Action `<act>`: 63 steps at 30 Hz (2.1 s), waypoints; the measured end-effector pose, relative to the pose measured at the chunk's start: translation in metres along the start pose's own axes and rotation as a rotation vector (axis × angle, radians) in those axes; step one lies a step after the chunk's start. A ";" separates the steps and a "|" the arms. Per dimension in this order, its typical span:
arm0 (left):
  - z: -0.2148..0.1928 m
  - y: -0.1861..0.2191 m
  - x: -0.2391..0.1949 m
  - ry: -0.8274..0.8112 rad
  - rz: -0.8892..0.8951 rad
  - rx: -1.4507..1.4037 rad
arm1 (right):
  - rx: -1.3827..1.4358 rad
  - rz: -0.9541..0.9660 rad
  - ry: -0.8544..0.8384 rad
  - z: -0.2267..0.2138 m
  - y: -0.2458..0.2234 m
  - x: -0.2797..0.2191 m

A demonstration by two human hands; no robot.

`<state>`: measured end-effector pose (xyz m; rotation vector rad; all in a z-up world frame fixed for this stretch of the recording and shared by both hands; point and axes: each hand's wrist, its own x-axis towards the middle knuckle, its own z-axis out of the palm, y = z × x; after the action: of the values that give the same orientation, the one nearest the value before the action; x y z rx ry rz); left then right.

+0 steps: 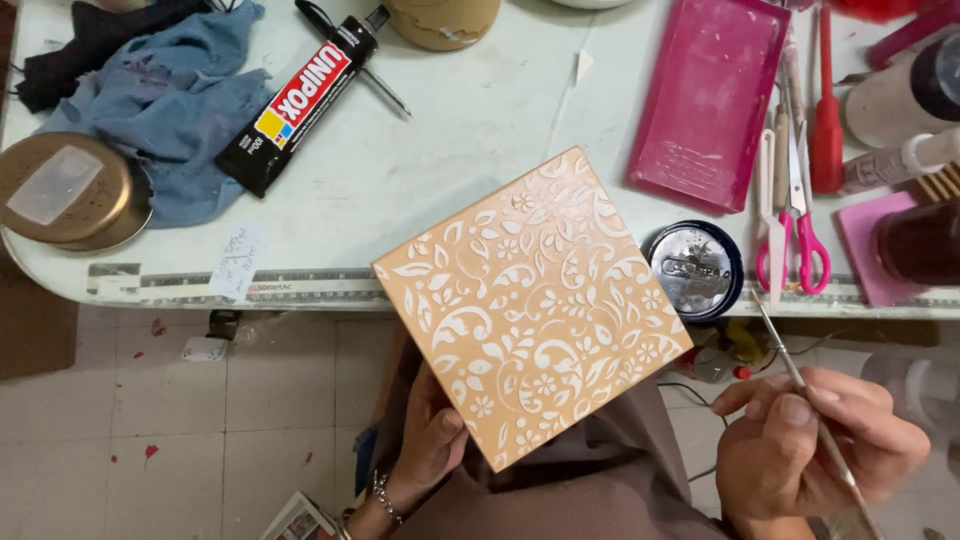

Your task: Applying a decorative pattern to a wooden box lid using a stencil and brush, then organizing various craft supplies on the table.

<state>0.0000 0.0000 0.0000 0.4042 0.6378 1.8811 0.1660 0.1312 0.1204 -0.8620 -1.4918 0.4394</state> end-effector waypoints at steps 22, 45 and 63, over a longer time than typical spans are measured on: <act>-0.002 0.001 -0.003 0.042 0.016 0.004 | -0.021 0.115 0.018 -0.013 -0.002 -0.007; 0.015 0.026 0.009 0.026 0.028 0.058 | -0.274 0.232 -0.157 -0.023 -0.025 -0.013; 0.066 0.096 0.031 0.153 -0.334 -0.024 | -0.400 0.296 -0.261 -0.026 -0.028 0.017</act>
<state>-0.0467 0.0156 0.1099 0.1281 0.7353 1.6071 0.1856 0.1200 0.1552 -1.3955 -1.7304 0.4924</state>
